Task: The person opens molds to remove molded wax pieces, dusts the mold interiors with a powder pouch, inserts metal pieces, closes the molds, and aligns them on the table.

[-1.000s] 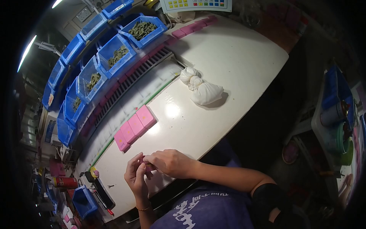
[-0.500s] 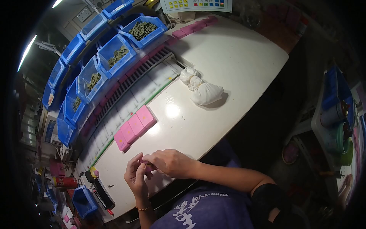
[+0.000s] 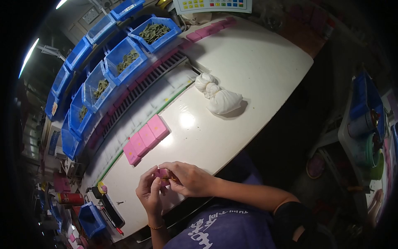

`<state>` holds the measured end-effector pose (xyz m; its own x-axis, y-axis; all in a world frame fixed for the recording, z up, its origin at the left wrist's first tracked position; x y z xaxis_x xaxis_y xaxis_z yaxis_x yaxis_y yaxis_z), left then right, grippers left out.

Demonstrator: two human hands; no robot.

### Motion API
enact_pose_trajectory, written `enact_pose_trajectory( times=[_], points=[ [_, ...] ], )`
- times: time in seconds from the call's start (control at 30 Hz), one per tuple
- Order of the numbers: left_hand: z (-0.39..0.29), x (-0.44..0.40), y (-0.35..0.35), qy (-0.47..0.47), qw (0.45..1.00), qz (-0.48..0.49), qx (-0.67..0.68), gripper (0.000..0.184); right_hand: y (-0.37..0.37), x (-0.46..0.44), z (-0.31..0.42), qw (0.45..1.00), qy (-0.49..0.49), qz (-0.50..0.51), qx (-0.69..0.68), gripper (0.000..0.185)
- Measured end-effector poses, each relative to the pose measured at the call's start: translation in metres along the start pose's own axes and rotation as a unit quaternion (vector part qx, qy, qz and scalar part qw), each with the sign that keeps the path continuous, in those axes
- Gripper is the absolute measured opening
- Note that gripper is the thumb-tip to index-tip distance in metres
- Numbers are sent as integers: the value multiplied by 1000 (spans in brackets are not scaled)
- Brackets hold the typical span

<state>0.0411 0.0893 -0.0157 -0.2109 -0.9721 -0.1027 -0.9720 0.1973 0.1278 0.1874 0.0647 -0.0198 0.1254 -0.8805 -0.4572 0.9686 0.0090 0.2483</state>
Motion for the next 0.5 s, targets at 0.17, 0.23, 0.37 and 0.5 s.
enact_pose_trajectory(
  times=[0.17,0.23,0.37,0.5],
  points=[
    [-2,-1,-7,-1,1000,10,1,28,2,-3,4,1000,-3,-16,7,48],
    [-3,-1,-10,-21,999,20,-23,28,3,-3,3,1000,-14,-20,16,46],
    [-2,-2,-11,-22,999,24,-24,28,3,-2,6,999,-21,-21,24,45],
    [-1,-3,-13,-15,999,29,-15,28,4,0,5,999,-22,-27,40,46]
  ],
)
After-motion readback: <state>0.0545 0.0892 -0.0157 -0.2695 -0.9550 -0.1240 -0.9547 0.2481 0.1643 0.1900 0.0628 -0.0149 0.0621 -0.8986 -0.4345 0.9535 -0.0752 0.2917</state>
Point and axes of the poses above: each hand's wrist, its own x-axis away from the middle knuckle, its own y-axis out of the back of the hand, z = x × y, the point moved 8 cm from there along -x, towards the middle knuckle, and after that the axes turned 1 degree about x, right-handed, at the moved point
